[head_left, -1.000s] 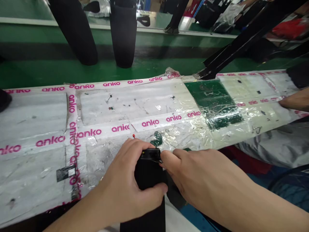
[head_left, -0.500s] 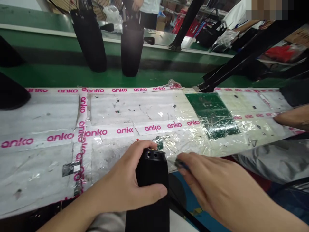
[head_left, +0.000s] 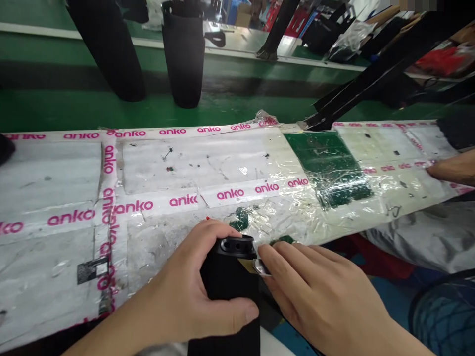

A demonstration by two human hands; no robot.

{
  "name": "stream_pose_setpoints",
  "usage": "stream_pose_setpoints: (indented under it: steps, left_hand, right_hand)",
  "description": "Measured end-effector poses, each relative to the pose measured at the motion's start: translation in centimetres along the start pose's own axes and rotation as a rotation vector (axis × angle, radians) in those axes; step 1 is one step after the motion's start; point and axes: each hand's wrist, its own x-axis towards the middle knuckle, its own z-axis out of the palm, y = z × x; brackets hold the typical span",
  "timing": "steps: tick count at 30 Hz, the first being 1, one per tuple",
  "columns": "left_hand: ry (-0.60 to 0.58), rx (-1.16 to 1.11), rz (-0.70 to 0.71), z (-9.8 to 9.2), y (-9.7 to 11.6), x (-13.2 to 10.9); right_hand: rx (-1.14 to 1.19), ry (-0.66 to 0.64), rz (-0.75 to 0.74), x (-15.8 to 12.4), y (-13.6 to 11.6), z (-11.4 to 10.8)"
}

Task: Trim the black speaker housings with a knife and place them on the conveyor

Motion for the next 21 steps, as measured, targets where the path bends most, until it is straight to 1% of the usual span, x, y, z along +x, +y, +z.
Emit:
stream_pose_setpoints:
  steps: [3,8,11,15,17,21]
  left_hand:
    - [-0.016,-0.019,-0.013,-0.1,-0.1,0.0]
    - [0.007,-0.008,-0.006,-0.2,0.2,0.0]
    - [-0.003,-0.032,-0.011,-0.2,0.3,0.1]
    - [-0.008,-0.046,-0.017,-0.1,0.0,0.0]
    - [-0.008,-0.038,-0.015,-0.2,-0.2,0.0]
    - [-0.018,-0.005,-0.009,-0.4,-0.3,0.0]
  right_hand:
    - [0.023,-0.009,0.002,0.0,0.1,0.0]
    - [0.032,-0.042,0.020,0.2,0.1,0.1]
    - [0.033,-0.078,0.041,0.5,-0.1,-0.2]
    - [0.039,-0.127,0.099,1.1,-0.4,-0.8]
    - [0.053,-0.131,0.119,1.5,-0.5,-1.0]
    - [0.086,-0.168,0.121,2.2,-0.4,-1.3]
